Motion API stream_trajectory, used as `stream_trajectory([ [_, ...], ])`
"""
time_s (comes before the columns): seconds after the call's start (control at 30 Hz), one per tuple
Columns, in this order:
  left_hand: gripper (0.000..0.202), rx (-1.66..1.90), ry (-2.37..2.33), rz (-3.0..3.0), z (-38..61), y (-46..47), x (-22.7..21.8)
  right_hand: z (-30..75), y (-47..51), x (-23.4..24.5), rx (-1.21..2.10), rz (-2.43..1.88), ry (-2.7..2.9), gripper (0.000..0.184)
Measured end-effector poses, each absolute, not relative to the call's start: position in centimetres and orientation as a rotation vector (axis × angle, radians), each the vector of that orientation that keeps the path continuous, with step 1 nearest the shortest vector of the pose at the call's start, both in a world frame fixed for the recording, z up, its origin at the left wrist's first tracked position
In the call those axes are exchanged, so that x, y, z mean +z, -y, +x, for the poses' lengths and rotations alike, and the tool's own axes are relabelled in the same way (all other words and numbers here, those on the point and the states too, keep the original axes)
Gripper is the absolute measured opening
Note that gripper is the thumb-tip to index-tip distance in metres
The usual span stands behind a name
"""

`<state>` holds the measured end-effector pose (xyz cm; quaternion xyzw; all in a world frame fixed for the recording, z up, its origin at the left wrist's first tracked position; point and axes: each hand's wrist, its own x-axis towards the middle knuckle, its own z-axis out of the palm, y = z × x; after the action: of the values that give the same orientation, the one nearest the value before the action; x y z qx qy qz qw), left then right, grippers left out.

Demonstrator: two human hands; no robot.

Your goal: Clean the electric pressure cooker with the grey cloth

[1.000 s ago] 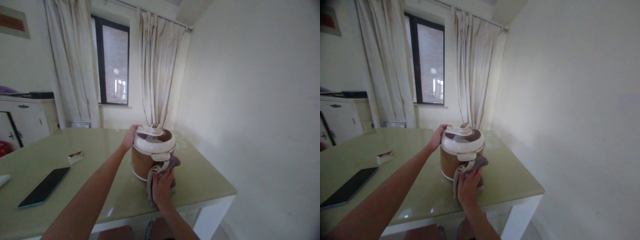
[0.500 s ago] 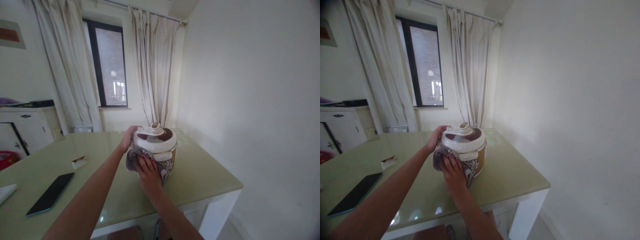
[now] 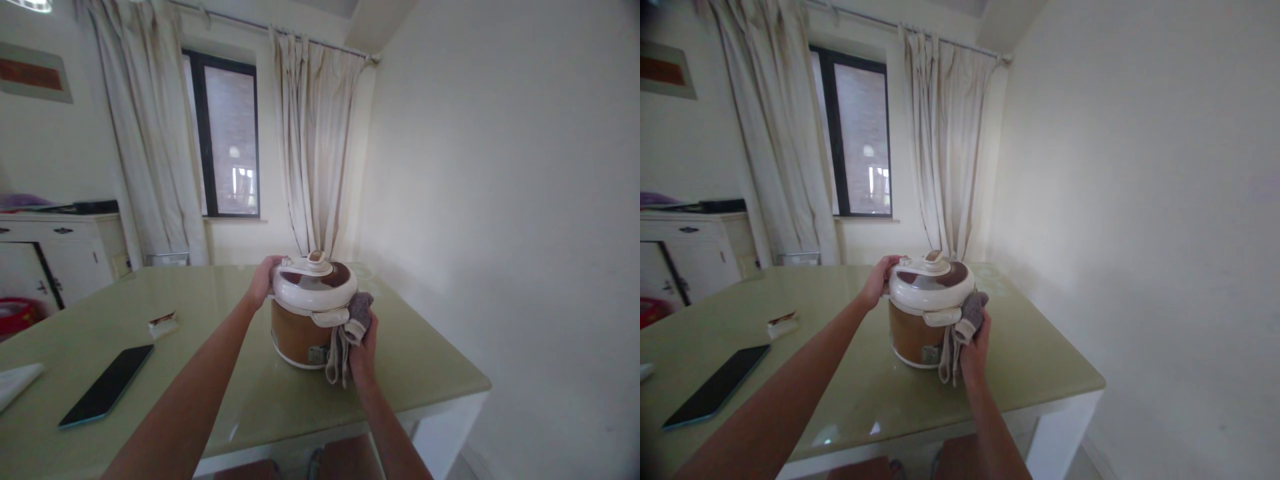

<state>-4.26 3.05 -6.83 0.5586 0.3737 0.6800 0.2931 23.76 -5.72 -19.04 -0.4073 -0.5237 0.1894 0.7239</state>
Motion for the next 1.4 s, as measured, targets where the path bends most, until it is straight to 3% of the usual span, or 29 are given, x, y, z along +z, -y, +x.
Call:
stream_trajectory([
  [0.1, 0.053, 1.825, -0.999, 1.498, -4.4, -3.3, -7.1, 25.6, 5.8, -14.9, 0.458, -0.807, 1.229, 0.042],
  [0.2, 0.054, 1.817, -1.021, 1.48, -4.4, -3.4, -7.1, 25.9, 8.3, -11.9, 0.25, -0.779, 1.569, 0.031],
  [0.33, 0.053, 1.841, -1.049, 1.512, -4.4, -3.4, -7.0, 22.9, 11.8, -9.5, -0.129, -0.906, 1.964, 0.038],
  [0.47, 0.055, 1.811, -1.051, 1.54, -4.8, -3.4, -7.1, 20.8, 12.0, -8.1, -0.283, -0.927, 2.098, 0.039],
  [0.73, 0.055, 1.81, -1.032, 1.567, -4.9, -4.0, -7.7, 27.2, 8.9, -9.4, -0.058, -0.928, 1.778, 0.024],
  [0.97, 0.054, 1.835, -1.071, 1.58, -4.9, -4.4, -7.8, 23.1, 10.9, -8.5, -0.232, -0.872, 2.018, 0.038],
  [1.1, 0.056, 1.815, -1.074, 1.595, -5.1, -4.4, -7.9, 20.3, 11.2, -6.7, -0.281, -0.796, 2.194, 0.037],
  [1.4, 0.054, 1.841, -1.063, 1.618, -4.7, -3.9, -7.7, 28.4, 6.1, -8.8, 0.192, -0.919, 1.521, 0.034],
])
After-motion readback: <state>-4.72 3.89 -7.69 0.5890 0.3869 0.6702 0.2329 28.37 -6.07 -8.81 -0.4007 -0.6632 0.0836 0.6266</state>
